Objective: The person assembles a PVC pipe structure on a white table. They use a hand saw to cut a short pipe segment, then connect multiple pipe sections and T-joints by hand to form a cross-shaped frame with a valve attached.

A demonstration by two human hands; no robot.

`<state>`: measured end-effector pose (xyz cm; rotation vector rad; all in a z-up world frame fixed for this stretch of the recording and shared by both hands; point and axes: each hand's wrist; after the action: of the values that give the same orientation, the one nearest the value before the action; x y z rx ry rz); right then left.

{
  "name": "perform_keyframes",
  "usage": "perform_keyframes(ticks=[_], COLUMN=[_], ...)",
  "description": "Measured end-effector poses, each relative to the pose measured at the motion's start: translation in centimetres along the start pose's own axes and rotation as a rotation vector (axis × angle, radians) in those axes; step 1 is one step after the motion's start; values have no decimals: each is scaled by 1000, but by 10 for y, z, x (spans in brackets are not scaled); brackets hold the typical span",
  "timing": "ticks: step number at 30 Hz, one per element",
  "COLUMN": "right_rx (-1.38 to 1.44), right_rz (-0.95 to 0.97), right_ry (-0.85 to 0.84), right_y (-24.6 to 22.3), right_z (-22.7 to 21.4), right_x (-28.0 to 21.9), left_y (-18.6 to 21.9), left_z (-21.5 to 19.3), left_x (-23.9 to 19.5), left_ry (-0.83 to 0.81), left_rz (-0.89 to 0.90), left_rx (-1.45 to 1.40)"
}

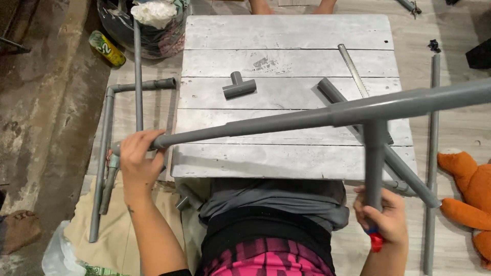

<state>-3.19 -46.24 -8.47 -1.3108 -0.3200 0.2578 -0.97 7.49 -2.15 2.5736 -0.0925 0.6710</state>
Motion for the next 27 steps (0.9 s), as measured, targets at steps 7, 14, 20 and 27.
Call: perform_keyframes(ticks=[7,14,20,27], right_rx=[-20,-51,-510,-1270], right_rz=[-127,-13,-82,-150], right_ry=[341,376,285,252], right_y=[-26,-25,-35,-90], right_z=[-13,26,49,93], right_x=[-10,30,73,129], left_y=[-39,-14,12,12], left_z=[-19,2,3,9], left_x=[-18,-10,8,10], left_ry=[161,43,-16,-94], left_rz=[-163,-295,-234,-319], left_rx=[180,-113,-201,-306])
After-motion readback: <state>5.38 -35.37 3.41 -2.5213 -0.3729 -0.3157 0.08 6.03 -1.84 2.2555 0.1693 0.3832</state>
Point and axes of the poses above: each hand's wrist, its own x-axis towards the middle knuckle, its own z-axis out of the palm, y = z × x, and after that the axes turned 8 degrees about -y, right-handed
